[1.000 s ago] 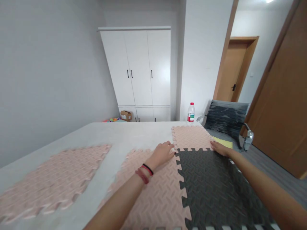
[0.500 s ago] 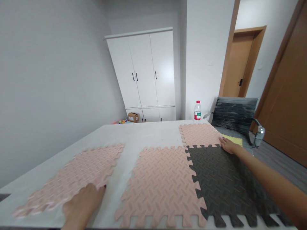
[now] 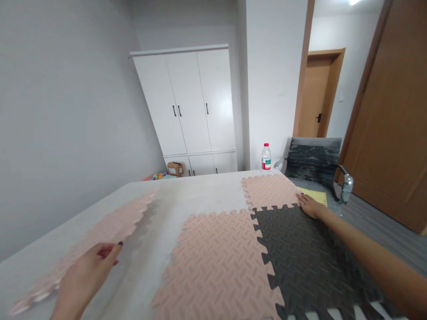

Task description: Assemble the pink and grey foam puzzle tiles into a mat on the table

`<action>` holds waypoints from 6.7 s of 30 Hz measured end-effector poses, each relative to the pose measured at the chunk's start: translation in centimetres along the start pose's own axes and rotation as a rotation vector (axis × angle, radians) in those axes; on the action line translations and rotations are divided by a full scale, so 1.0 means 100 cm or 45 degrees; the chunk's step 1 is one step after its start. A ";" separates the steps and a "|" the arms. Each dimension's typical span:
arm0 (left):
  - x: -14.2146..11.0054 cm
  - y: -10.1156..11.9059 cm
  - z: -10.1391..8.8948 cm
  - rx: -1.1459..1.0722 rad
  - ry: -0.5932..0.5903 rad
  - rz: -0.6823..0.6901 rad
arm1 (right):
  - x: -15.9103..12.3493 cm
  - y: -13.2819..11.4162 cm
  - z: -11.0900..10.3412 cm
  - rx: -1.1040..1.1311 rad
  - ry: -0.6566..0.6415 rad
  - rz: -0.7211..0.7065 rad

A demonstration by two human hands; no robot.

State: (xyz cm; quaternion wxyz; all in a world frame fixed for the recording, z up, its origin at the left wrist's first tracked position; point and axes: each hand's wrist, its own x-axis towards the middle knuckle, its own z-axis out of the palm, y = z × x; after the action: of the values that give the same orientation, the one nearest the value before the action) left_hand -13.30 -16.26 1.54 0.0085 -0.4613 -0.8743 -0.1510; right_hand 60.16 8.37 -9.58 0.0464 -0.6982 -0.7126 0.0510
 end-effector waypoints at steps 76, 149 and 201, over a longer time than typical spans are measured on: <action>0.061 0.196 0.111 0.313 -0.030 0.829 | 0.001 -0.230 -0.010 0.266 -0.011 -0.749; 0.062 0.267 0.115 0.316 -0.358 0.587 | 0.004 -0.099 -0.073 0.310 0.219 -0.059; 0.116 0.506 0.204 0.234 -0.031 1.137 | 0.043 -0.008 -0.005 0.292 0.381 -0.075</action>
State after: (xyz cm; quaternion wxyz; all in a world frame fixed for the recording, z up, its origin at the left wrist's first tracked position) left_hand 23.51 25.41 -3.12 0.1034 -0.7922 -0.5994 -0.0491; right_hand 59.32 12.68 -9.03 0.2327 -0.6669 -0.7074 0.0259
